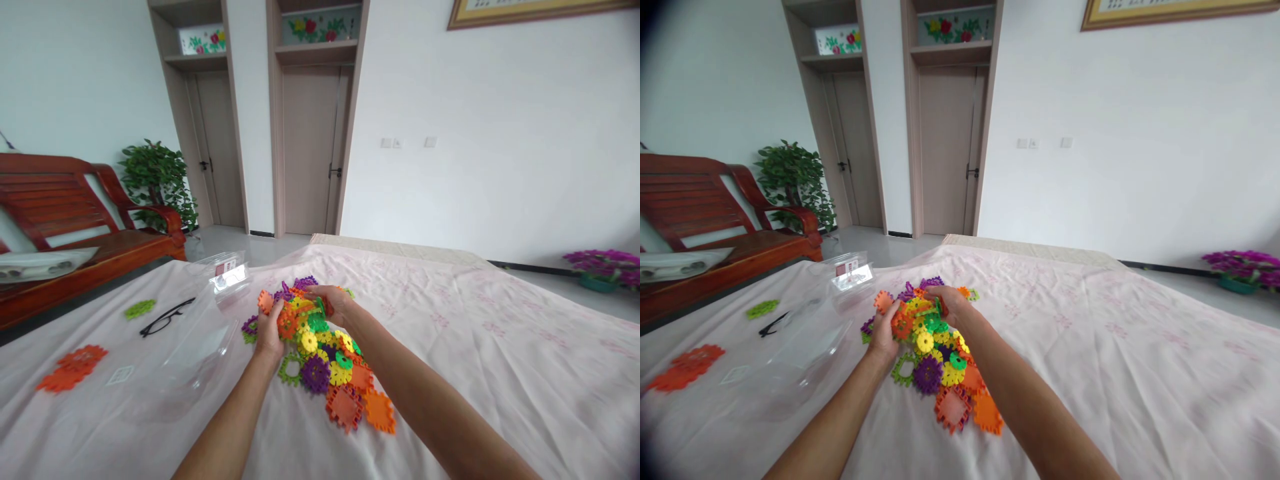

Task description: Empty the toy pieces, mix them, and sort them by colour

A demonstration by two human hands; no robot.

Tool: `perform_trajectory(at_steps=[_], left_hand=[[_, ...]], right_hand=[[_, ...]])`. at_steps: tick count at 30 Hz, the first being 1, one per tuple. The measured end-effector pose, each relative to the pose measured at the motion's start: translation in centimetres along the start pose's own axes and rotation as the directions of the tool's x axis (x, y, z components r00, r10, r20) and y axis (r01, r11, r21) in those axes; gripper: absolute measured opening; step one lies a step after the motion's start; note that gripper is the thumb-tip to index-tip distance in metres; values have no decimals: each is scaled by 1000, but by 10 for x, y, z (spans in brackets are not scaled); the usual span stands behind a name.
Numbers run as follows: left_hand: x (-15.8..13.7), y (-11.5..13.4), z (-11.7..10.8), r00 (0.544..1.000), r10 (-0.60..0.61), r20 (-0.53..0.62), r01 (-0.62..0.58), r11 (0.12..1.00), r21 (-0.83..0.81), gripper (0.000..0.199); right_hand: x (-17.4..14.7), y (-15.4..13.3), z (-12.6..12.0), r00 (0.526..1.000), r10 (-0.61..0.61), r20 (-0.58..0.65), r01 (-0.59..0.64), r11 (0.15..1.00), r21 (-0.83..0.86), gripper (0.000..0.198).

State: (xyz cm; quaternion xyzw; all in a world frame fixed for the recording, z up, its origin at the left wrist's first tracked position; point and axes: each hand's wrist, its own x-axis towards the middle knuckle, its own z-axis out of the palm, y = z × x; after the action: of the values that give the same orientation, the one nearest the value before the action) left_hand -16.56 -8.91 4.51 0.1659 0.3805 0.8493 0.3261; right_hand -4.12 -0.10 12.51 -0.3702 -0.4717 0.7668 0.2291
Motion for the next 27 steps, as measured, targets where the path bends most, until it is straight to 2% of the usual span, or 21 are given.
perform_trajectory(at_steps=[3,6,9,11,13,15,17,19,22,24,25,27], left_hand=[[1,1,-3,998,52,-28,-48,993,106,49],[1,4,-5,983,177,-46,-153,934,324,54],[0,8,-8,964,265,24,-242,836,493,54],[1,9,-10,956,284,79,-277,775,568,51],[2,10,-11,947,296,128,-306,697,648,48],[2,13,-11,937,297,185,-331,584,741,48],[-2,18,-8,929,281,243,-346,419,840,49],[-11,25,-4,910,292,296,-366,224,903,52],[-31,33,1,819,381,428,-461,-6,887,55],[-45,34,4,755,346,557,-574,-63,817,48],[-51,35,5,740,285,609,-620,-63,782,45],[-64,34,9,744,123,657,-655,-56,753,36]], right_hand=[[-2,6,-15,994,23,-104,-23,1000,-1,15],[-9,7,-32,991,10,-130,-18,998,-57,15],[-18,5,-52,988,-49,-144,16,975,-221,26],[-24,4,-68,991,-86,-99,42,923,-382,31],[-27,3,-85,993,-112,-22,81,823,-562,35],[-28,4,-101,989,-147,30,122,669,-733,47],[-29,6,-111,982,-169,81,159,525,-836,66],[-29,11,-113,977,-148,150,201,435,-878,84],[-28,19,-99,978,-116,172,200,311,-929,102],[-26,24,-84,978,-143,150,177,194,-965,110],[-25,26,-75,973,-163,163,187,144,-972,111],[-22,28,-61,954,-175,243,260,78,-962,107]])
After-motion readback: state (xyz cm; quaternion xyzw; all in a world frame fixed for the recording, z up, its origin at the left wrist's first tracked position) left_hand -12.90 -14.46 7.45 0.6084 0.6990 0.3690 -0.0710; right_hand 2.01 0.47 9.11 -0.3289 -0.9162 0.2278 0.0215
